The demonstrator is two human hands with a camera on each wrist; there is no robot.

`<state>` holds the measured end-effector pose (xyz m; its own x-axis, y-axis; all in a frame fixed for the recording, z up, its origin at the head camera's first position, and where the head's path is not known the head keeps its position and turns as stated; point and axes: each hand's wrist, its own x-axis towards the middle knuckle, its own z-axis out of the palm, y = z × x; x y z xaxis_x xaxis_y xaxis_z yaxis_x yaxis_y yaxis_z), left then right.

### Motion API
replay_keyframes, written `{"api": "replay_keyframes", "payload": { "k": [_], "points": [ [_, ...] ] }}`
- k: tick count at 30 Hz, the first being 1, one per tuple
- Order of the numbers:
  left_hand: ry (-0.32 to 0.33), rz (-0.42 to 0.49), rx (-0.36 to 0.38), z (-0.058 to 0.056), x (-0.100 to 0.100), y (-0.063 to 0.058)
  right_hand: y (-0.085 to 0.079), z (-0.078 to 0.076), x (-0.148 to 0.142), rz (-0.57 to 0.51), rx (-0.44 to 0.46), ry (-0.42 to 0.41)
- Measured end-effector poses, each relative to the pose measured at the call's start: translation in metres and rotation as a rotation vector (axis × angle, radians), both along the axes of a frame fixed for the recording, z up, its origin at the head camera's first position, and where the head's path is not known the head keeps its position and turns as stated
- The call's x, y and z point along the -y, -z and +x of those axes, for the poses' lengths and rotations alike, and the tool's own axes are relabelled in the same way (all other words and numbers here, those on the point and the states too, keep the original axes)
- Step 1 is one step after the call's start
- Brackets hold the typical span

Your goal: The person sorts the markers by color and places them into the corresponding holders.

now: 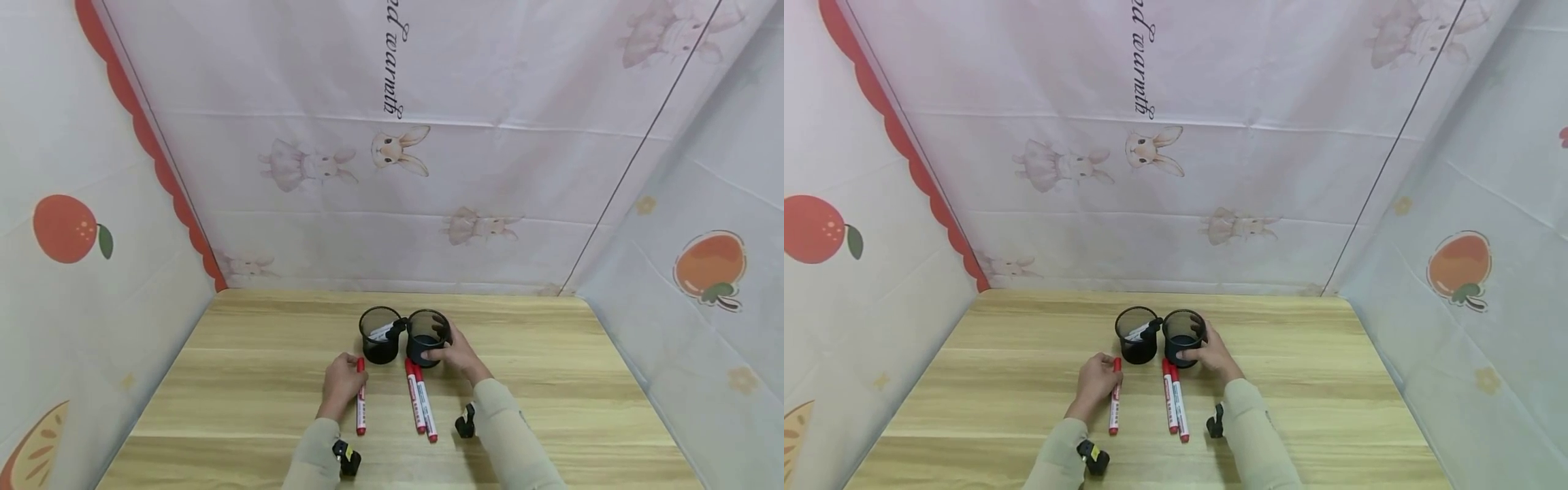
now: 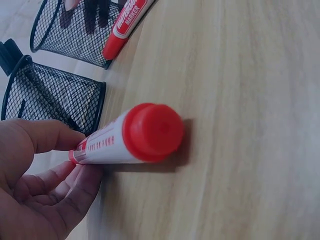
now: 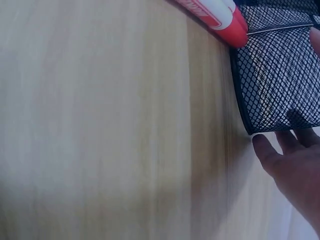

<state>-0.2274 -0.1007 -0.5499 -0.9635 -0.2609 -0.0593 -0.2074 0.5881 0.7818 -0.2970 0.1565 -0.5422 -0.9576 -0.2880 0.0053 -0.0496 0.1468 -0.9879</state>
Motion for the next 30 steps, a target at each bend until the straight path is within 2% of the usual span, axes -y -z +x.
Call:
{"api": "replay_keyframes", "payload": {
  "k": [5, 8, 13, 17, 20, 24, 30],
  "points": [
    [0.007, 0.055, 0.001, 0.0, 0.002, -0.002, -0.018, 0.007, 0.0, 0.001, 0.009, -0.033],
    [0.011, 0.071, 0.001, 0.0, 0.002, -0.005, -0.024, 0.01, 0.0, 0.018, 0.011, -0.042],
    [0.008, 0.095, -0.01, 0.002, 0.003, -0.009, -0.015, 0.005, -0.001, -0.005, 0.013, -0.017],
    [0.006, 0.15, -0.043, 0.004, 0.002, -0.015, -0.001, 0.0, 0.0, 0.037, -0.03, 0.044],
    [0.008, 0.18, -0.068, 0.005, 0.001, -0.02, 0.002, -0.002, 0.002, 0.061, -0.052, 0.071],
    [0.008, 0.193, -0.104, 0.006, 0.0, -0.026, -0.001, -0.001, 0.001, 0.061, -0.038, 0.051],
    [0.01, 0.205, -0.137, 0.008, 0.0, -0.034, -0.021, 0.006, 0.0, 0.061, -0.006, -0.026]
  ]
}}
